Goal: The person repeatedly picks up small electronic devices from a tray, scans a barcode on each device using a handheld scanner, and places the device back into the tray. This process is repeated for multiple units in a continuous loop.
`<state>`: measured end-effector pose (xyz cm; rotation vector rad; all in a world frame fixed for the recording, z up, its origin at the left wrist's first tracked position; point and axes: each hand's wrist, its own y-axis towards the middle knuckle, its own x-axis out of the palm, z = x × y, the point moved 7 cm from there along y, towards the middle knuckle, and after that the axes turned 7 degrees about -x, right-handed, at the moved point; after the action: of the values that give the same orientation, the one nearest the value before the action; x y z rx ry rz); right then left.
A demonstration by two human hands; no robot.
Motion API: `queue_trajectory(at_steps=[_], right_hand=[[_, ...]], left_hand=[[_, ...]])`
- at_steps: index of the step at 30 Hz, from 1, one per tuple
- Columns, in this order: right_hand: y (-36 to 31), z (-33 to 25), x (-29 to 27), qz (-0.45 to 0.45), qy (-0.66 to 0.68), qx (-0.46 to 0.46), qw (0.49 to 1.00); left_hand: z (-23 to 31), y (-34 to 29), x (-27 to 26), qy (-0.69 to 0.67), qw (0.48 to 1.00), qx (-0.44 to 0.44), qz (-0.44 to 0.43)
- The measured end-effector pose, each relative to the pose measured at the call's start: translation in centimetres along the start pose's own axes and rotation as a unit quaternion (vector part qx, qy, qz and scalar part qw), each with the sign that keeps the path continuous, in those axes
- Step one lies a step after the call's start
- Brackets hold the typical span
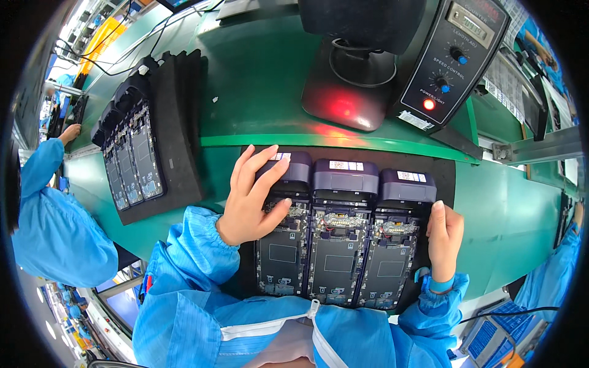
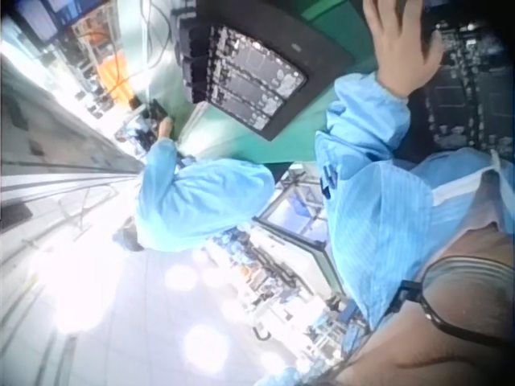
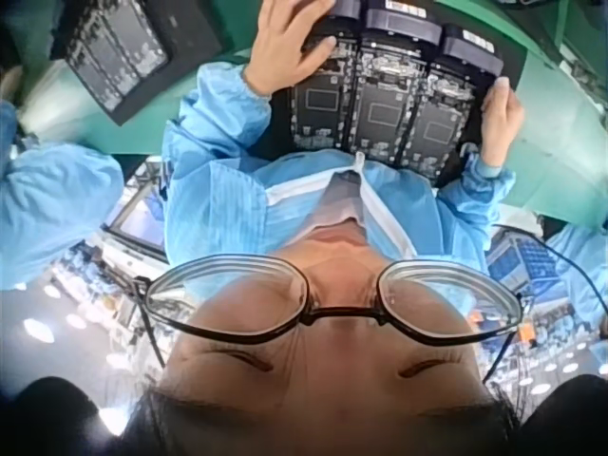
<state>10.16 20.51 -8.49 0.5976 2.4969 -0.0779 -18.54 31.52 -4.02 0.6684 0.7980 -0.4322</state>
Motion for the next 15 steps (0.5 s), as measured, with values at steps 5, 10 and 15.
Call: queue_trajectory(at_steps=[5,10,15], right_hand=[[-0.10,-0.04,0.07,-0.001,0.012,0.001,1.000],[-0.12,0.29,0.01,-0.001,0.024,-0.006,1.000],[-0.15,-0.04,0.02,-0.004,0.021,0.006,1.000]], left_hand=[[-0.30,-0.02,-0.08,-0.056,0.998,-0.037,0.009],[-0.14,0.07,-0.03,-0.018,1.000,-0.010,0.000],[-0.57,0.07,-0.41,-0.071,0.995,-0.063,0.023]])
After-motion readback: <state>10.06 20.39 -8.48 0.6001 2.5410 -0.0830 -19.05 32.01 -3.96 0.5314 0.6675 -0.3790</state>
